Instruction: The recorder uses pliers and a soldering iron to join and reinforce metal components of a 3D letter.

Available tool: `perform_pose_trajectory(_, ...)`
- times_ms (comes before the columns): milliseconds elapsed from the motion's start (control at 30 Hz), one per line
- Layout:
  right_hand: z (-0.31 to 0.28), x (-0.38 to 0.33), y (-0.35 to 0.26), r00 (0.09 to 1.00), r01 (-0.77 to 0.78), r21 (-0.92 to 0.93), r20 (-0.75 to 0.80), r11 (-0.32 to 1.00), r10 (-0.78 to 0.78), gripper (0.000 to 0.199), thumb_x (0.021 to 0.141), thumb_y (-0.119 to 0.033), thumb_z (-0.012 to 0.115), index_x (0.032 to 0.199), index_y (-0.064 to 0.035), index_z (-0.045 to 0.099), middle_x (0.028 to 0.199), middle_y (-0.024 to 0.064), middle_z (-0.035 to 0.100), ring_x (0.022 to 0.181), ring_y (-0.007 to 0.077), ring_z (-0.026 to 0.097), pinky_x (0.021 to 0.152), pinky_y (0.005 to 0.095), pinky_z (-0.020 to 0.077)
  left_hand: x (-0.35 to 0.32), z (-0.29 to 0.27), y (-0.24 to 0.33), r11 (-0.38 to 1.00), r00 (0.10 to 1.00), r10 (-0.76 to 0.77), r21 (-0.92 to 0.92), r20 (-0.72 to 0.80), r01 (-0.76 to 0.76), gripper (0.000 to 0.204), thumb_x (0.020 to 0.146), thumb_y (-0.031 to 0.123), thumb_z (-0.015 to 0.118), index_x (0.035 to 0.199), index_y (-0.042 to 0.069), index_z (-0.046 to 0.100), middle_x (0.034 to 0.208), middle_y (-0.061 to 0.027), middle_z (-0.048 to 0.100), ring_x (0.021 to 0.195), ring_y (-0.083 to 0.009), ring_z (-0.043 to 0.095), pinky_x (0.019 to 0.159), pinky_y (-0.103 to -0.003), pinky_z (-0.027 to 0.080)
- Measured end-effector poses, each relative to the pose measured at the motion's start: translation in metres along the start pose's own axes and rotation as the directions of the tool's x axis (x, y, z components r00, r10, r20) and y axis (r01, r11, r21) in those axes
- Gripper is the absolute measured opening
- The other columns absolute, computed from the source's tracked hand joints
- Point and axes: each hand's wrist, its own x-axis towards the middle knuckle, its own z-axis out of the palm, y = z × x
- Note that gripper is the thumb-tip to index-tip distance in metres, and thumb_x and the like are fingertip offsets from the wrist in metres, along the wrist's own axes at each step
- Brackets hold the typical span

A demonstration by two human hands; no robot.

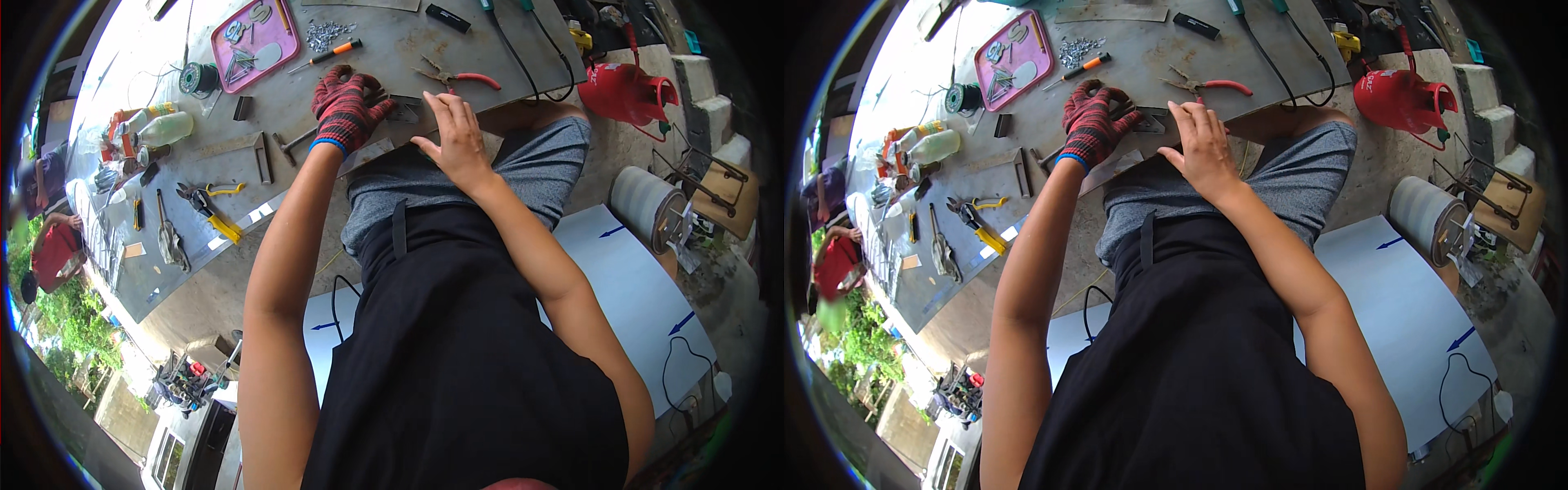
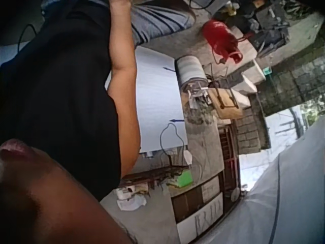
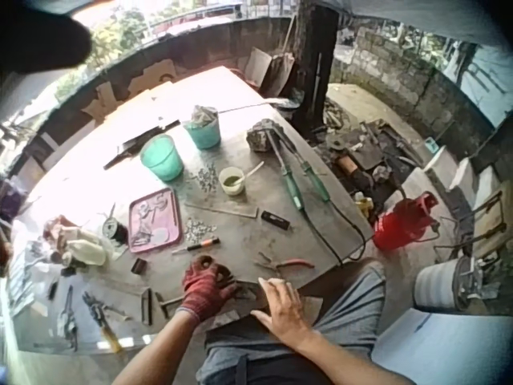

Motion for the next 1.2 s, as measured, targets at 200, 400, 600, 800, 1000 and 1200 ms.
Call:
perform_pose_trajectory(200,0.012,0.011,-0.001,1.000,-0.011,-0.037,0.010,0.999,0.012,0.079,0.078,-0.022,0.090,0.146,-0.0028,0.055,0.131,0.0118,0.057,0.119,0.0312,0.058,0.101,0.0436,0.0490,-0.004,0.003,-0.003,1.000,0.999,0.006,0.013,-0.039,-0.006,0.058,0.081,0.056,0.084,0.125,0.019,0.075,0.155,-0.0229,0.052,0.147,-0.0413,0.042,0.121,-0.052,0.033)
perform_pose_trajectory(400,0.015,0.012,-0.001,1.000,-0.027,0.003,0.003,1.000,0.027,0.068,0.078,-0.013,0.088,0.140,-0.0043,0.061,0.129,0.0112,0.060,0.119,0.0325,0.059,0.105,0.0429,0.0493,-0.003,0.005,-0.005,1.000,0.999,0.019,0.005,-0.046,-0.019,0.059,0.082,0.059,0.083,0.124,0.018,0.075,0.155,-0.0230,0.052,0.147,-0.0411,0.043,0.121,-0.052,0.033)
perform_pose_trajectory(600,0.014,0.013,-0.002,0.999,-0.040,0.021,0.001,0.999,0.040,0.063,0.080,-0.010,0.086,0.138,-0.0052,0.063,0.129,0.0113,0.060,0.118,0.0330,0.059,0.105,0.0427,0.0495,-0.001,0.004,-0.004,1.000,0.999,0.015,0.026,-0.039,-0.014,0.061,0.081,0.061,0.083,0.124,0.018,0.076,0.155,-0.0231,0.052,0.146,-0.0411,0.044,0.120,-0.051,0.034)
perform_pose_trajectory(800,0.019,0.012,0.002,0.999,0.001,-0.003,-0.046,1.000,-0.001,0.062,0.079,-0.012,0.086,0.137,-0.0088,0.063,0.127,0.0085,0.061,0.116,0.0299,0.061,0.098,0.0423,0.0501,-0.002,0.005,-0.007,1.000,0.998,0.007,0.018,-0.056,-0.006,0.061,0.081,0.061,0.083,0.124,0.019,0.076,0.156,-0.0237,0.051,0.146,-0.0416,0.043,0.120,-0.051,0.034)
perform_pose_trajectory(1000,0.018,0.014,0.007,0.999,0.000,0.069,-0.045,0.998,0.003,0.061,0.080,-0.010,0.085,0.136,-0.0076,0.064,0.127,0.0107,0.063,0.116,0.0332,0.061,0.104,0.0444,0.0493,-0.007,0.009,-0.021,0.995,0.992,0.026,-0.097,-0.122,-0.038,0.055,0.085,0.056,0.081,0.124,0.017,0.076,0.151,-0.0195,0.055,0.145,-0.0423,0.043,0.121,-0.052,0.033)
perform_pose_trajectory(1200,0.010,0.016,0.003,0.997,0.010,0.138,-0.082,0.990,0.001,0.060,0.079,-0.003,0.086,0.135,-0.0088,0.067,0.130,0.0122,0.066,0.110,0.0313,0.066,0.098,0.0399,0.0536,-0.023,0.014,-0.032,0.890,0.961,0.026,-0.431,-0.276,-0.147,0.038,0.092,0.030,0.080,0.125,0.013,0.072,0.141,-0.0182,0.061,0.133,-0.0391,0.055,0.115,-0.048,0.043)
